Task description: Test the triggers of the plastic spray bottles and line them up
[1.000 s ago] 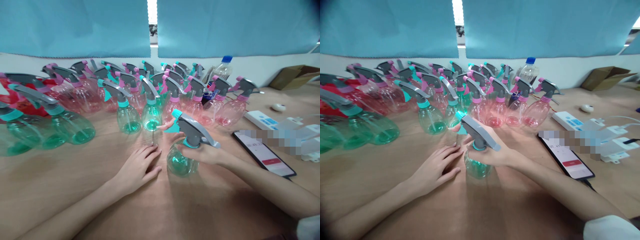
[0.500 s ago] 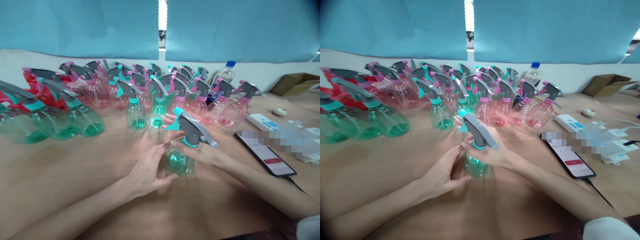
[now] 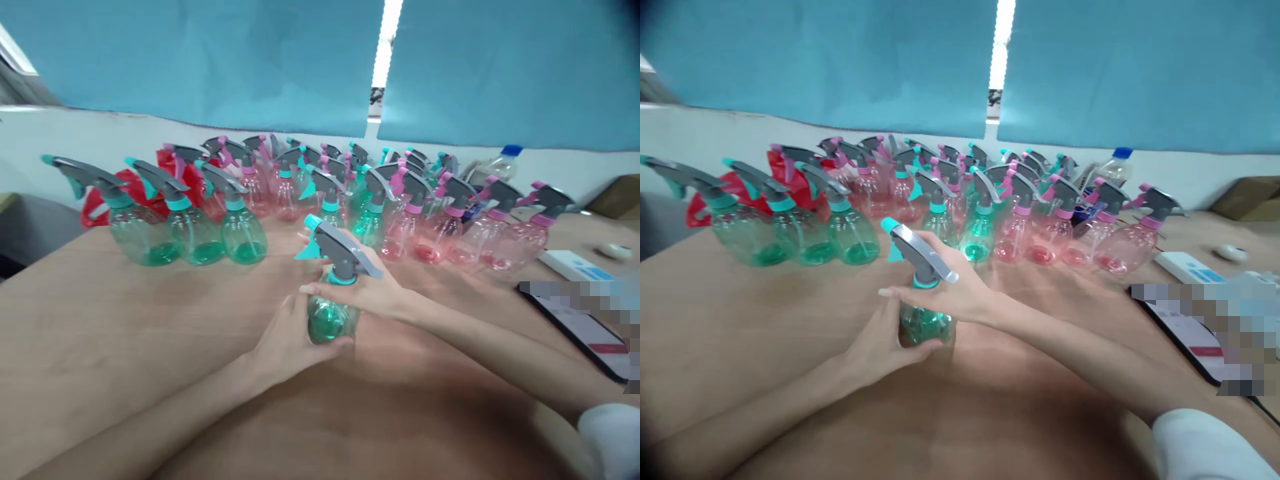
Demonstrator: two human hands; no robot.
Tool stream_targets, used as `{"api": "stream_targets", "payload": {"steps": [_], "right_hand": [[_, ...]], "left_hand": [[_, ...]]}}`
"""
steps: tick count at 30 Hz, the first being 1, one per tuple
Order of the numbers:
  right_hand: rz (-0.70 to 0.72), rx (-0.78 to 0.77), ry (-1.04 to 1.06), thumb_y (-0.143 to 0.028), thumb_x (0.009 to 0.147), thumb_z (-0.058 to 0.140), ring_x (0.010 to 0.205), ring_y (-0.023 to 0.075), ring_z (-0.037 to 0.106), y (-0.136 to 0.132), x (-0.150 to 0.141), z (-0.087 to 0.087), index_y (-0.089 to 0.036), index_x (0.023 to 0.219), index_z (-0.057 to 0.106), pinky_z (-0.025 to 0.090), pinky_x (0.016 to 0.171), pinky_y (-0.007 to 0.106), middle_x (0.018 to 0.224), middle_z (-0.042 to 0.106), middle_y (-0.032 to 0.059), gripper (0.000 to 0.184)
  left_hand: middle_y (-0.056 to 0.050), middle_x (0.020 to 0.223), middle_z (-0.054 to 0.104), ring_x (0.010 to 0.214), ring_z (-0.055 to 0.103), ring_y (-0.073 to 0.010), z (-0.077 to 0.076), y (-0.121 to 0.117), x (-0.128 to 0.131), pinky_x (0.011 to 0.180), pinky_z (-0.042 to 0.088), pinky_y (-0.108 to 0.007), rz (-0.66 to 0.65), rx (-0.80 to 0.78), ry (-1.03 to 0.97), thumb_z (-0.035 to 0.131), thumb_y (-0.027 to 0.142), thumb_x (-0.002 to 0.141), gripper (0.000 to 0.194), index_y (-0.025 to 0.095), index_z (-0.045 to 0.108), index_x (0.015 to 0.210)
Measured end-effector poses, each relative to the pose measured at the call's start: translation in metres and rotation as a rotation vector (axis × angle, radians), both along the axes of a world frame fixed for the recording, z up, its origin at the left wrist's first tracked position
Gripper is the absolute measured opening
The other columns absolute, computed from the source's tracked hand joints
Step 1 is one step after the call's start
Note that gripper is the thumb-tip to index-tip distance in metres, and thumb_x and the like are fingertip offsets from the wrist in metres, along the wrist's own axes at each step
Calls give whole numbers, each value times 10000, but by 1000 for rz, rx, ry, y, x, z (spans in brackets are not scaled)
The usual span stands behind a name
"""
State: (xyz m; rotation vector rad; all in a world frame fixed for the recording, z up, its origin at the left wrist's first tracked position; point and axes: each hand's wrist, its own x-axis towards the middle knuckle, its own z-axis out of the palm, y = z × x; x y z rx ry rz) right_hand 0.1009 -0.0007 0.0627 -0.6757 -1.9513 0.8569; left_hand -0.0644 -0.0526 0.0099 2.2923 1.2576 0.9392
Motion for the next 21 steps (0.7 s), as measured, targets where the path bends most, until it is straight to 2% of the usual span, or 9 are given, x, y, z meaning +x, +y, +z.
{"api": "stream_targets", "payload": {"steps": [2, 4, 6, 9, 11, 15, 21], "right_hand": [[-31, 45, 19, -422, 677, 790, 766, 152, 609, 3, -12, 3, -238, 1154, 528, 511, 699, 302, 893, 643, -11, 575], [-65, 113, 3, -413, 697, 783, 828, 157, 591, 6, -21, 6, -217, 1035, 570, 487, 740, 304, 925, 629, 3, 445], [-126, 175, -39, -412, 733, 756, 807, 156, 575, 13, -30, 6, -198, 930, 588, 468, 723, 303, 874, 617, 6, 336], [-209, 161, -80, -404, 764, 725, 756, 154, 584, 29, -43, 5, -183, 891, 606, 472, 694, 303, 843, 636, 17, 282], [-226, 112, -79, -395, 769, 716, 749, 156, 613, 42, -51, 5, -178, 922, 622, 492, 701, 307, 867, 671, 28, 282], [-218, 140, -67, -362, 783, 702, 749, 159, 642, 65, -63, 5, -177, 933, 643, 512, 709, 306, 859, 694, 27, 245], [-303, 233, -114, -411, 831, 646, 719, 170, 618, 87, -70, -3, -165, 908, 638, 494, 699, 318, 807, 676, 35, 257]], "left_hand": [[-127, 1456, 404, 1293, 442, -372, 2, 3, -17, 1031, 404, -545, 69, 30, 24, 710, 490, 774, 905, 254, 176, 1466], [-112, 1508, 341, 1321, 416, -355, 4, 8, -32, 1053, 390, -513, 114, 58, 51, 697, 496, 795, 932, 263, 121, 1489], [-101, 1530, 311, 1353, 375, -342, 4, 14, -46, 1074, 370, -490, 139, 82, 73, 669, 508, 823, 921, 272, 95, 1503], [-98, 1536, 298, 1398, 298, -321, 0, 22, -63, 1098, 319, -500, 184, 87, 69, 580, 504, 893, 799, 284, 118, 1506], [-103, 1500, 345, 1381, 326, -306, -3, 25, -71, 1087, 324, -505, 219, 75, 67, 521, 461, 937, 684, 282, 164, 1492], [-107, 1369, 437, 1286, 428, -287, -2, 23, -78, 1055, 358, -487, 298, 126, 88, 510, 351, 942, 524, 245, 304, 1411], [-90, 1269, 467, 1213, 483, -265, 5, 17, -76, 1005, 406, -443, 333, 100, 78, 491, 284, 937, 415, 233, 376, 1333]]}}
